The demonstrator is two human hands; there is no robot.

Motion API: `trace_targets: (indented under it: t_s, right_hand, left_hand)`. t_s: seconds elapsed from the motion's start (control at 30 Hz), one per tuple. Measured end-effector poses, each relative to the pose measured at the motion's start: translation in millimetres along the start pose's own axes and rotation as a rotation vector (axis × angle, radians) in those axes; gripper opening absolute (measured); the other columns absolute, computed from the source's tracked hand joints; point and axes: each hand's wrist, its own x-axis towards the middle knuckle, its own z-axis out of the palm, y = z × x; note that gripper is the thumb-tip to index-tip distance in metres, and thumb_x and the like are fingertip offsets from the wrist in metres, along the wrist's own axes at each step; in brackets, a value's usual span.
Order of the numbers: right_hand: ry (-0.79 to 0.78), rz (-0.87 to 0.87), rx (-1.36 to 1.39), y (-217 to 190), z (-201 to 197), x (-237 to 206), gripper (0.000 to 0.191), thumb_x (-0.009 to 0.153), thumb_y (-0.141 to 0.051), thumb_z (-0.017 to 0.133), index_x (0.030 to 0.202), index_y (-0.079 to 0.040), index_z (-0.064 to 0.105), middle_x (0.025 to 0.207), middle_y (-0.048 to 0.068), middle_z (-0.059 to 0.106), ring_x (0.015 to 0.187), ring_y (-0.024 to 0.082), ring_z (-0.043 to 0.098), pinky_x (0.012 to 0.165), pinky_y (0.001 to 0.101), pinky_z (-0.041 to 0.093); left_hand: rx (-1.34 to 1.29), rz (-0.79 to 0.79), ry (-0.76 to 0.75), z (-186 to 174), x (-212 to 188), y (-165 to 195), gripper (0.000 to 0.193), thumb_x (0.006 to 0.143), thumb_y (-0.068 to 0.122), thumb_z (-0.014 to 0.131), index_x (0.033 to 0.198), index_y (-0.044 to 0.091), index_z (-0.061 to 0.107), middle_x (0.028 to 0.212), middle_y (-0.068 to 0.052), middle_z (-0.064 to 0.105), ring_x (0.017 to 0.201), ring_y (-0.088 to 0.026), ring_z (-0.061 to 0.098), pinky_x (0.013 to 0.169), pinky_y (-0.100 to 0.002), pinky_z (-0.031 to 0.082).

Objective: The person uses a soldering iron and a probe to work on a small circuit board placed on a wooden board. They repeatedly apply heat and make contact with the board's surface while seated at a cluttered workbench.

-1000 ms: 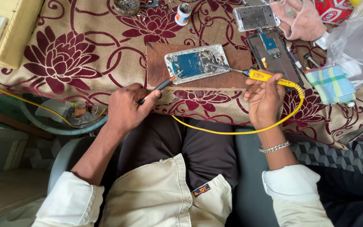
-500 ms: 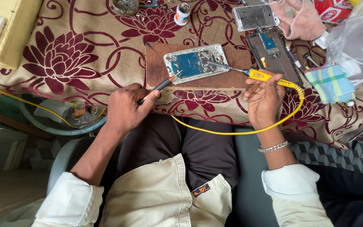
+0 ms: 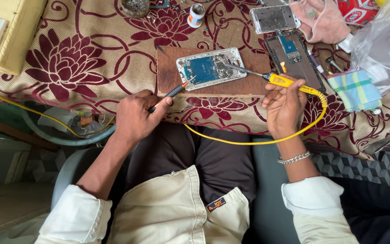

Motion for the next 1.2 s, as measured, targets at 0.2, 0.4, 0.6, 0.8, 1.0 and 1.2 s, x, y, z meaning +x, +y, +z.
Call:
trace_targets:
  t_s: [0.2,0.4,0.6,0.8,1.0,1.2]
  right_hand:
    - [0.012,0.004,0.004,-1.1,0.7,-0.1,0.059,0.109,-0.054,0.051,0.126,0.002,0.054,0.093,0.016,0.07,0.065,0.022,0.064,0.059,0.0327,0.055]
    - [0.052,0.012,0.007,-1.8,0.4,0.5,0.061,0.107,-0.056,0.051,0.128,0.002,0.054,0.091,0.015,0.069,0.064,0.02,0.063,0.058,0.0316,0.054]
    - [0.047,0.009,-0.014,-2.3,0.7,0.0,0.063,0.107,-0.057,0.051,0.128,0.002,0.054,0.092,0.015,0.069,0.064,0.02,0.063,0.059,0.0311,0.054]
    - [0.048,0.01,-0.029,-2.2,1.3,-0.2,0.063,0.107,-0.057,0.052,0.127,0.002,0.054,0.092,0.014,0.069,0.064,0.02,0.063,0.059,0.0311,0.054]
    - [0.046,0.012,-0.012,-1.6,1.7,0.1,0.062,0.107,-0.057,0.052,0.127,0.001,0.055,0.091,0.014,0.069,0.064,0.02,0.063,0.059,0.0313,0.054]
    - [0.057,0.022,-0.002,-2.1,0.7,-1.2,0.063,0.106,-0.059,0.052,0.126,0.001,0.055,0.089,0.014,0.068,0.065,0.021,0.063,0.059,0.0323,0.054]
  left_hand:
    - [0.013,-0.006,-0.006,1.0,0.0,-0.4,0.041,0.096,0.043,0.072,0.081,0.005,0.081,0.064,-0.006,0.06,0.051,-0.027,0.059,0.05,-0.044,0.045]
    - [0.001,0.007,0.01,1.3,0.0,-0.6,0.041,0.097,0.042,0.071,0.083,0.005,0.081,0.064,-0.005,0.06,0.05,-0.026,0.059,0.049,-0.043,0.045]
    - [0.02,-0.012,-0.008,1.6,0.0,-1.0,0.042,0.096,0.043,0.072,0.082,0.005,0.081,0.063,-0.006,0.06,0.05,-0.026,0.058,0.049,-0.044,0.045]
    - [0.01,-0.006,0.014,2.3,-0.5,-1.1,0.042,0.095,0.043,0.072,0.079,0.005,0.08,0.064,-0.005,0.06,0.051,-0.026,0.058,0.049,-0.043,0.045]
    - [0.014,-0.007,-0.009,1.5,-0.5,-1.9,0.042,0.096,0.043,0.071,0.08,0.005,0.08,0.063,-0.006,0.058,0.05,-0.027,0.058,0.049,-0.044,0.044]
    - [0.016,0.005,-0.005,1.0,-0.6,-1.7,0.042,0.097,0.044,0.07,0.082,0.006,0.08,0.064,-0.006,0.058,0.05,-0.027,0.058,0.049,-0.044,0.045]
